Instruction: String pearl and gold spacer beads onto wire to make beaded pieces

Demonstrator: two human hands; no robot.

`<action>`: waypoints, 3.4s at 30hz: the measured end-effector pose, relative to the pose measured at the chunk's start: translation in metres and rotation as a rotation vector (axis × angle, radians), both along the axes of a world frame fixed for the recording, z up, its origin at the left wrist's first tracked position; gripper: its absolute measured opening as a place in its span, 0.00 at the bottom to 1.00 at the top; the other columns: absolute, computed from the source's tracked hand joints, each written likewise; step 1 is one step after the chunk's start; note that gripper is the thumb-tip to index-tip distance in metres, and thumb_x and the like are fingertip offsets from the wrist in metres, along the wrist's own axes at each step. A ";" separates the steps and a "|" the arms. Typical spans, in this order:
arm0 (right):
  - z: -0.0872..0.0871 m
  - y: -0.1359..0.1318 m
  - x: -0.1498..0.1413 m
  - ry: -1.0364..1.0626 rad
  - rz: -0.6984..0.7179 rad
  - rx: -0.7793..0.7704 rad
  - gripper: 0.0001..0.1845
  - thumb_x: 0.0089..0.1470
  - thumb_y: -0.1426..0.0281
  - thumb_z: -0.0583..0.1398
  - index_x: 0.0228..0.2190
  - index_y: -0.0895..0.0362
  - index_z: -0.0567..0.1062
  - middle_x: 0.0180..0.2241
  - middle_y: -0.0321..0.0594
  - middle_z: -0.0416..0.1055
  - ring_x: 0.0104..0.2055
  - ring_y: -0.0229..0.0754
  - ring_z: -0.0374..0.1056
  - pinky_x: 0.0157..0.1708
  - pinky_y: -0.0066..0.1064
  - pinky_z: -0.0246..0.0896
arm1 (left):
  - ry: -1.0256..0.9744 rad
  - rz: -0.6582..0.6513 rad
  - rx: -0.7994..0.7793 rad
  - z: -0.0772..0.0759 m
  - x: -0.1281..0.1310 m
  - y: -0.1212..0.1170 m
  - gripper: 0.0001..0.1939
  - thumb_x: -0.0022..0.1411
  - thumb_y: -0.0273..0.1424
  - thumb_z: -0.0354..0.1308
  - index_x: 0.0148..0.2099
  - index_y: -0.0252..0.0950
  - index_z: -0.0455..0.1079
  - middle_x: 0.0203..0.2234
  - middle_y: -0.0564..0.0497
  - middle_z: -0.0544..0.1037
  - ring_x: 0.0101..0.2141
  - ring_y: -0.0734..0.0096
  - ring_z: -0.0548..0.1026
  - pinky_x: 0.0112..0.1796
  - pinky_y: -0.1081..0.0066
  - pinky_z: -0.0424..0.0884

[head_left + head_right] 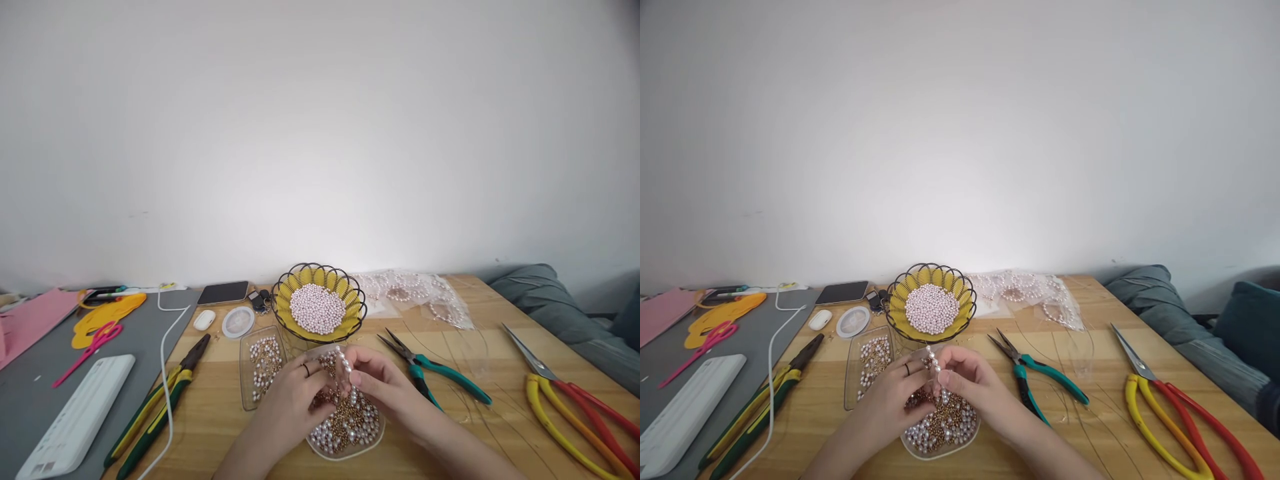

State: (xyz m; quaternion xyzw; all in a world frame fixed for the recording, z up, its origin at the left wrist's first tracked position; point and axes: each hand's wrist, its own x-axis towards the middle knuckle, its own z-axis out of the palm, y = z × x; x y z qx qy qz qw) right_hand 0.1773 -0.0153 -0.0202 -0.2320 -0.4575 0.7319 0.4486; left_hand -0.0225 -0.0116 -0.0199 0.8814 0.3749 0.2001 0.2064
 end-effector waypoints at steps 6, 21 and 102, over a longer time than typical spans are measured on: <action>-0.001 0.000 0.000 -0.021 0.005 0.007 0.17 0.55 0.58 0.70 0.29 0.57 0.74 0.27 0.35 0.72 0.31 0.39 0.67 0.37 0.31 0.60 | 0.026 -0.023 -0.080 -0.002 -0.001 0.001 0.15 0.52 0.19 0.72 0.41 0.37 0.78 0.42 0.45 0.84 0.47 0.49 0.79 0.50 0.53 0.73; -0.003 0.000 0.001 -0.043 -0.009 0.003 0.19 0.54 0.56 0.70 0.28 0.56 0.72 0.27 0.34 0.71 0.29 0.38 0.64 0.36 0.30 0.57 | -0.245 0.085 -0.237 0.003 -0.004 0.002 0.15 0.58 0.16 0.66 0.40 0.43 0.84 0.36 0.50 0.87 0.40 0.62 0.82 0.43 0.67 0.77; 0.002 -0.003 0.003 -0.135 0.205 -0.017 0.20 0.52 0.59 0.70 0.27 0.57 0.68 0.24 0.32 0.68 0.26 0.34 0.62 0.31 0.27 0.56 | -1.086 0.287 -0.681 0.028 -0.002 -0.010 0.12 0.54 0.40 0.74 0.34 0.37 0.82 0.30 0.48 0.87 0.34 0.66 0.84 0.39 0.72 0.79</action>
